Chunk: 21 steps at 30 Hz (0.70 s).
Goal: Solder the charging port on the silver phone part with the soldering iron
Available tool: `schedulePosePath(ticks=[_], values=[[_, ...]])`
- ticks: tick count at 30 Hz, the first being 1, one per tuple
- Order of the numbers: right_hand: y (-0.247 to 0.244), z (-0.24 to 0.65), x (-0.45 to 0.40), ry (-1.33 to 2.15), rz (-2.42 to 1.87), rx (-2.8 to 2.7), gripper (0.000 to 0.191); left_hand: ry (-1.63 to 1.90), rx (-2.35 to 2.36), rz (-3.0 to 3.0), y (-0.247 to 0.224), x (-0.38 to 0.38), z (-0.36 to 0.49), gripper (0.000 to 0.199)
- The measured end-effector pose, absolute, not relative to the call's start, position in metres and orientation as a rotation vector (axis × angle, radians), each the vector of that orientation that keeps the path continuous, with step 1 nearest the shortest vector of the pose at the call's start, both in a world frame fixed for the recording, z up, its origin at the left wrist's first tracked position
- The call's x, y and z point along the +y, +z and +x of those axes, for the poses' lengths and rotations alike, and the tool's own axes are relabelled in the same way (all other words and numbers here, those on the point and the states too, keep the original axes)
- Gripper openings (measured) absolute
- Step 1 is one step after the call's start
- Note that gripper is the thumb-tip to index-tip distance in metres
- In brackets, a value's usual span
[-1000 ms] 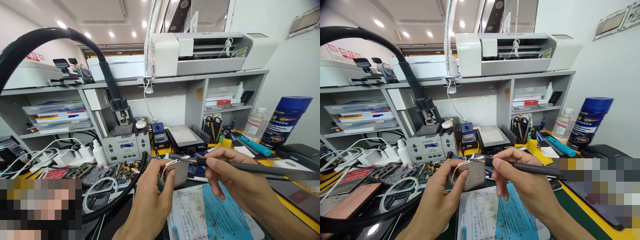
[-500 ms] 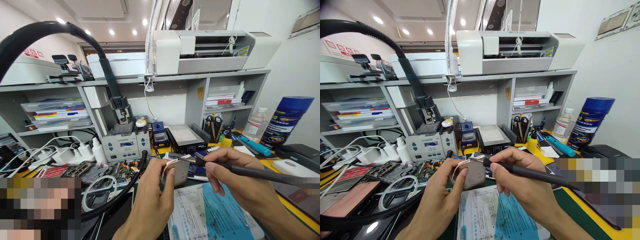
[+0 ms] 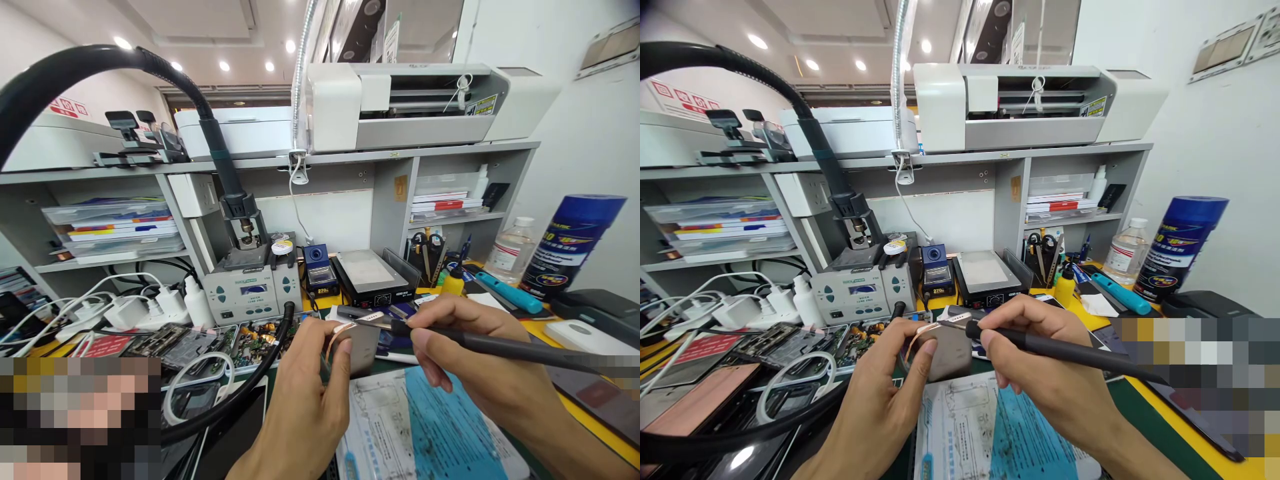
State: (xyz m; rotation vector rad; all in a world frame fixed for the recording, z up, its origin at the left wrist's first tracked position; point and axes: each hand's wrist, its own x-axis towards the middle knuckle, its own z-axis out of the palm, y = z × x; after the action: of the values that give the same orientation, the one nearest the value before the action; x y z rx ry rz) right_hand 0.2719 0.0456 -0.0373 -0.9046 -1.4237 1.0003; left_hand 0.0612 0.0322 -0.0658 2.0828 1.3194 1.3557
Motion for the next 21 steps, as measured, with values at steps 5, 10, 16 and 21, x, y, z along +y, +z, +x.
schedulePosePath(ticks=[5,10,16,21], values=[[-0.0372,0.2728,0.0447,0.980,-0.903,-1.440,0.010,1.352,1.293,2.090,-0.0662,0.0318,0.0607,0.014],[-0.0360,0.2732,0.0442,0.968,-0.915,-1.448,0.008,1.348,1.303,2.073,-0.0657,0.0326,0.0610,0.014],[-0.0368,0.2729,0.0459,0.951,-0.924,-1.449,0.008,1.352,1.317,2.082,-0.0656,0.0323,0.0611,0.015],[-0.0363,0.2728,0.0462,0.948,-0.880,-1.482,0.009,1.352,1.305,2.063,-0.0660,0.0323,0.0611,0.014]])
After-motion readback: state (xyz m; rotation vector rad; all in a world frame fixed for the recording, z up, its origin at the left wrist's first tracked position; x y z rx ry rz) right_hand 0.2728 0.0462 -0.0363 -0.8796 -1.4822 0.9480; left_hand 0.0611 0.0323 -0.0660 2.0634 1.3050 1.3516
